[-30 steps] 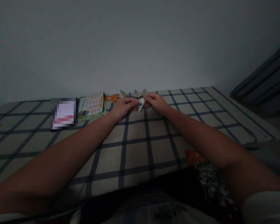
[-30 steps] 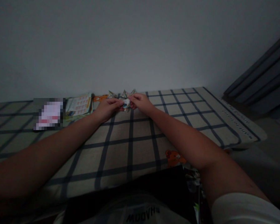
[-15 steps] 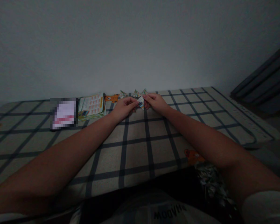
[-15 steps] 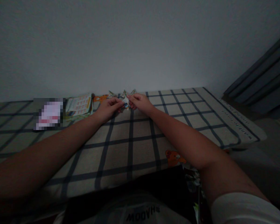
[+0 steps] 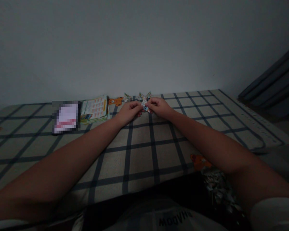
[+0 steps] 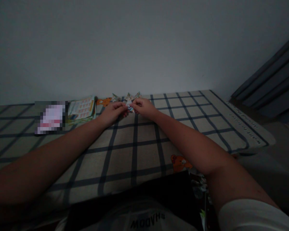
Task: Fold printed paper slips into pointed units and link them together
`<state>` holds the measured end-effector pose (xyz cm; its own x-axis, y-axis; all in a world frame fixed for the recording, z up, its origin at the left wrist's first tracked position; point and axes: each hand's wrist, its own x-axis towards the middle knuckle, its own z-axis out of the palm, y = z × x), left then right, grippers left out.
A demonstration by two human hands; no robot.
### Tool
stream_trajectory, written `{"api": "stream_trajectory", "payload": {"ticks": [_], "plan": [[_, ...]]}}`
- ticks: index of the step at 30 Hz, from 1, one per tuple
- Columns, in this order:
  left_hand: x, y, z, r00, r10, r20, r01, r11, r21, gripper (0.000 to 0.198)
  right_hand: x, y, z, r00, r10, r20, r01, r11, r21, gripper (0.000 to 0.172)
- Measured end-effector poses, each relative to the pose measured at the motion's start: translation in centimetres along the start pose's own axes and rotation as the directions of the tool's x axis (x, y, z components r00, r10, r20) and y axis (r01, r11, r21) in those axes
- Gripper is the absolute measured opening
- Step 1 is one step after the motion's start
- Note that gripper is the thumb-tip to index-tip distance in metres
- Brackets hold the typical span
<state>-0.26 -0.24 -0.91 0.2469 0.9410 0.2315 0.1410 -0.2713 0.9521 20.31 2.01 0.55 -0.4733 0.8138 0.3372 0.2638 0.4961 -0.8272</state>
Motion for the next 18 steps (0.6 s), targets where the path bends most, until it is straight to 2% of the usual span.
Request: {"api": "stream_trajectory", "payload": {"ticks": [3, 9, 18], "plan": [[-0.17, 0.17, 0.04, 1.0, 0.007, 0.01, -0.007, 1.0, 0.028, 0.051, -0.04, -0.14, 0.01, 1.0, 0.018, -0.001, -0.018, 0.999, 0.027, 0.033], [-0.34, 0.33, -0.09, 0.99, 0.057, -0.129, -0.047, 0.996, 0.074, 0.05, 0.0, -0.32, 0.28, 0.994, 0.112, 0.007, -0.112, 0.99, 0.087, 0.03], [-0.35, 0.45, -0.02, 0.987, 0.096, -0.13, -0.084, 0.992, 0.092, 0.046, -0.11, -0.78, 0.22, 0.998, 0.057, -0.014, -0.057, 0.998, -0.006, 0.039]]}}
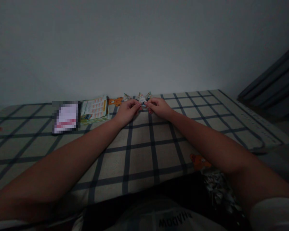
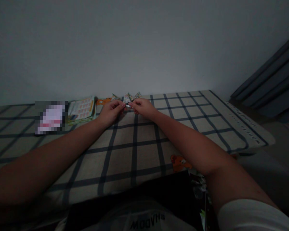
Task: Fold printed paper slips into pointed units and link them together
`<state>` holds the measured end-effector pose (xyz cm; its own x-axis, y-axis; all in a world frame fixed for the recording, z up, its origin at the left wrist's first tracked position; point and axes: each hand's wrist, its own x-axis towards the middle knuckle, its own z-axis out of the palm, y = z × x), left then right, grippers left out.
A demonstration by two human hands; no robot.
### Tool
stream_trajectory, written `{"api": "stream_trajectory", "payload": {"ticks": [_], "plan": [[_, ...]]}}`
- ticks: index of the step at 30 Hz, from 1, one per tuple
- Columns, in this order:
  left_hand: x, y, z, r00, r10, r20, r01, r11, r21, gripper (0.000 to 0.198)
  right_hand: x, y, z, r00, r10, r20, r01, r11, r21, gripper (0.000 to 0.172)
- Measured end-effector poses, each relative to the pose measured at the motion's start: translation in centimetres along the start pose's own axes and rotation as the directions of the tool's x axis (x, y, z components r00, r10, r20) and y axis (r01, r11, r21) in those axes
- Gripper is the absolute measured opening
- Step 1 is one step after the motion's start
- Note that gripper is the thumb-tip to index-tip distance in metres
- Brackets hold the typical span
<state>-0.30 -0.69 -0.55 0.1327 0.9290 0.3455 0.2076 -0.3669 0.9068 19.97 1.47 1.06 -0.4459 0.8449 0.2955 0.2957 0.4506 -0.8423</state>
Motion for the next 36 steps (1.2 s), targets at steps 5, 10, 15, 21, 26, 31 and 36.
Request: {"api": "stream_trajectory", "payload": {"ticks": [5, 10, 15, 21, 26, 31, 36], "plan": [[0.2, -0.5, -0.1, 0.999, -0.007, -0.05, 0.005, 1.0, -0.031, 0.045, -0.1, -0.1, 0.1, 0.998, 0.051, 0.031, -0.052, 0.997, 0.06, 0.037], [0.4, -0.7, -0.1, 0.999, -0.034, -0.035, 0.03, 0.992, -0.124, 0.042, -0.2, -0.5, 0.0, 0.999, 0.018, 0.041, -0.019, 1.0, 0.021, 0.036], [0.5, -0.7, 0.1, 0.997, -0.073, 0.011, 0.074, 0.961, -0.265, 0.04, -0.3, -0.4, -0.1, 0.997, -0.016, 0.07, 0.016, 1.0, -0.006, 0.041], [0.7, -0.9, 0.0, 0.999, -0.034, -0.023, 0.028, 0.976, -0.214, 0.049, -0.1, 0.2, -0.2, 0.997, -0.041, 0.068, 0.042, 0.999, -0.01, 0.049], [0.4, -1.0, 0.0, 1.0, -0.015, -0.018, 0.013, 0.995, -0.101, 0.05, 0.0, 0.7, -0.2, 0.995, -0.027, 0.094, 0.023, 0.999, 0.046, 0.053], [0.0, -0.4, -0.2, 0.996, -0.004, 0.091, 0.005, 1.0, -0.017, 0.048, 0.0, 1.1, -0.2, 0.998, -0.01, 0.056, 0.005, 0.996, 0.088, 0.053], [-0.2, 0.3, 0.0, 0.984, 0.08, 0.161, -0.096, 0.991, 0.089, 0.046, 0.3, 1.1, -0.3, 0.996, -0.079, 0.049, 0.074, 0.992, 0.103, 0.034]]}}
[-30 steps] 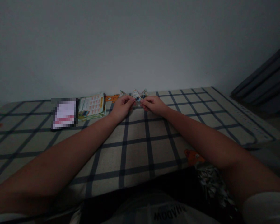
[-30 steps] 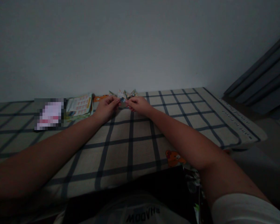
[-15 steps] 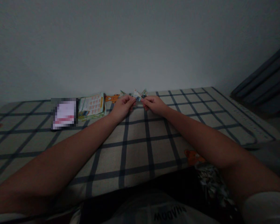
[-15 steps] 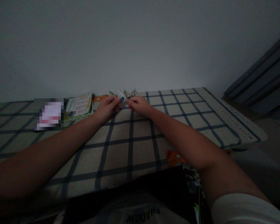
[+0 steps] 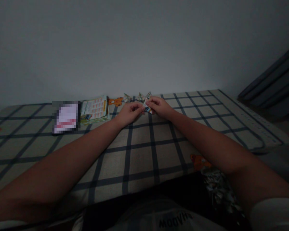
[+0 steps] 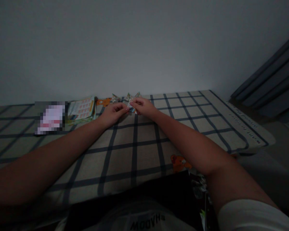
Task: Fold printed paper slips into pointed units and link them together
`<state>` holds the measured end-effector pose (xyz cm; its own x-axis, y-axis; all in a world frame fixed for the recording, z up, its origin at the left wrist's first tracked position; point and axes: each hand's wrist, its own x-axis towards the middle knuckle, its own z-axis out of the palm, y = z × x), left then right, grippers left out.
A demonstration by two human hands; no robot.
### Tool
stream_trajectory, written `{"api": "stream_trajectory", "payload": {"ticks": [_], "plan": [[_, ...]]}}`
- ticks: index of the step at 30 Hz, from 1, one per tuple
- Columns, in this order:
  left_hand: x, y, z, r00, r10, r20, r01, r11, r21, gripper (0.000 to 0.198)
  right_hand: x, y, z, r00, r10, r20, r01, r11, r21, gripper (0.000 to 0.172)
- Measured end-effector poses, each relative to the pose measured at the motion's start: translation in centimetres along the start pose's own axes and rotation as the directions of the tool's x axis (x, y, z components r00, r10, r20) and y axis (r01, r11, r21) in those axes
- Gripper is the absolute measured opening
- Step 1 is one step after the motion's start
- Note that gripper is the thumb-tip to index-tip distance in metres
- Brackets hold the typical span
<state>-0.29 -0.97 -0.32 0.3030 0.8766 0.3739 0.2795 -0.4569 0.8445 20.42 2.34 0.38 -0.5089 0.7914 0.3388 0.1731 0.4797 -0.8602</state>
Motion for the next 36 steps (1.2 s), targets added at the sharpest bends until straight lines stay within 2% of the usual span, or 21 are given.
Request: {"api": "stream_trajectory", "payload": {"ticks": [6, 10, 15, 21, 26, 31, 36], "plan": [[0.01, -0.02, 0.21, 0.998, -0.063, 0.008, 0.063, 0.995, -0.073, 0.042, -0.08, -0.37, 0.09, 0.999, 0.01, -0.035, -0.009, 0.999, 0.043, 0.03], [-0.1, -0.03, 0.18, 0.999, -0.048, 0.023, 0.048, 0.998, -0.028, 0.038, -0.4, -0.64, 0.26, 0.999, 0.049, -0.024, -0.048, 0.998, 0.03, 0.036], [-0.14, -0.01, 0.16, 0.993, -0.108, 0.055, 0.109, 0.994, -0.024, 0.042, -0.19, -0.58, 0.31, 0.995, 0.087, -0.043, -0.087, 0.996, 0.0, 0.042], [-0.01, -0.26, 0.18, 0.992, -0.124, -0.014, 0.12, 0.979, -0.167, 0.051, -0.07, -0.4, 0.56, 0.992, 0.102, -0.07, -0.098, 0.994, 0.055, 0.046], [0.11, -0.58, 0.09, 0.989, -0.113, -0.1, 0.097, 0.984, -0.15, 0.053, -0.2, -0.48, 0.54, 0.995, 0.101, -0.007, -0.101, 0.995, 0.008, 0.04], [0.19, -0.81, 0.17, 0.989, -0.129, -0.076, 0.113, 0.975, -0.193, 0.051, -0.17, -0.71, 0.36, 0.998, 0.04, -0.057, -0.046, 0.992, -0.116, 0.041], [0.19, -0.63, 0.21, 0.985, -0.136, -0.109, 0.11, 0.969, -0.221, 0.049, -0.32, -0.75, 0.39, 0.997, 0.062, -0.043, -0.065, 0.995, -0.075, 0.043]]}}
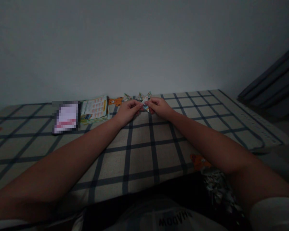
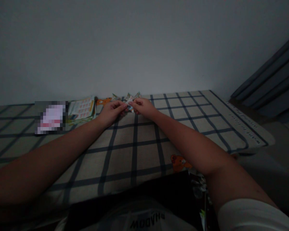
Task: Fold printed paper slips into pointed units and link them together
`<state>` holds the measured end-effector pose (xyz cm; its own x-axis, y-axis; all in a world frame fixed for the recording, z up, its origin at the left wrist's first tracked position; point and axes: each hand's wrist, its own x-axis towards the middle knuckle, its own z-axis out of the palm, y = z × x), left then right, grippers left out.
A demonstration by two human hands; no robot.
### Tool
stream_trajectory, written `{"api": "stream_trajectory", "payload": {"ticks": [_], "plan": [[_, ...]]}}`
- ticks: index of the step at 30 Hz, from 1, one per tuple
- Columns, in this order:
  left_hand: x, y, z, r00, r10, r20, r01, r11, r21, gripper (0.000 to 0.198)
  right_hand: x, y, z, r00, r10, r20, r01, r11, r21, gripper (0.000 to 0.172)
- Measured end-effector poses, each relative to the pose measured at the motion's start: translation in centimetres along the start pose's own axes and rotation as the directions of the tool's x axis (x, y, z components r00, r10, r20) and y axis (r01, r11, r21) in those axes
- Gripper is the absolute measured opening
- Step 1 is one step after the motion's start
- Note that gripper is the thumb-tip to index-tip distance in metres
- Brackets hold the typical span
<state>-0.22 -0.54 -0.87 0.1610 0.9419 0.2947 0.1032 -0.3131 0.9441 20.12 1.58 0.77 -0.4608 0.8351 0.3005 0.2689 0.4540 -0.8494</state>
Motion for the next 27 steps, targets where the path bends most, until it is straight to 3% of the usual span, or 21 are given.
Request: {"api": "stream_trajectory", "payload": {"ticks": [4, 11, 17, 27], "plan": [[0.14, -0.05, -0.03, 0.997, 0.059, -0.048, -0.058, 0.998, 0.027, 0.046, -0.06, -0.17, 0.02, 0.998, 0.021, 0.053, -0.021, 1.0, -0.004, 0.037], [0.22, -0.05, 0.07, 0.994, 0.087, -0.066, -0.085, 0.995, 0.044, 0.046, 0.02, -0.4, 0.19, 1.0, 0.007, 0.019, -0.006, 1.0, -0.028, 0.037], [0.56, -0.19, -0.05, 0.994, 0.07, -0.085, -0.067, 0.997, 0.041, 0.048, -0.07, -0.18, 0.13, 0.996, 0.034, 0.08, -0.033, 0.999, -0.003, 0.029], [0.82, -0.3, -0.12, 0.991, 0.053, -0.123, -0.054, 0.999, -0.005, 0.047, -0.02, -0.12, 0.15, 0.994, 0.001, 0.105, 0.008, 0.996, -0.087, 0.033]]}}
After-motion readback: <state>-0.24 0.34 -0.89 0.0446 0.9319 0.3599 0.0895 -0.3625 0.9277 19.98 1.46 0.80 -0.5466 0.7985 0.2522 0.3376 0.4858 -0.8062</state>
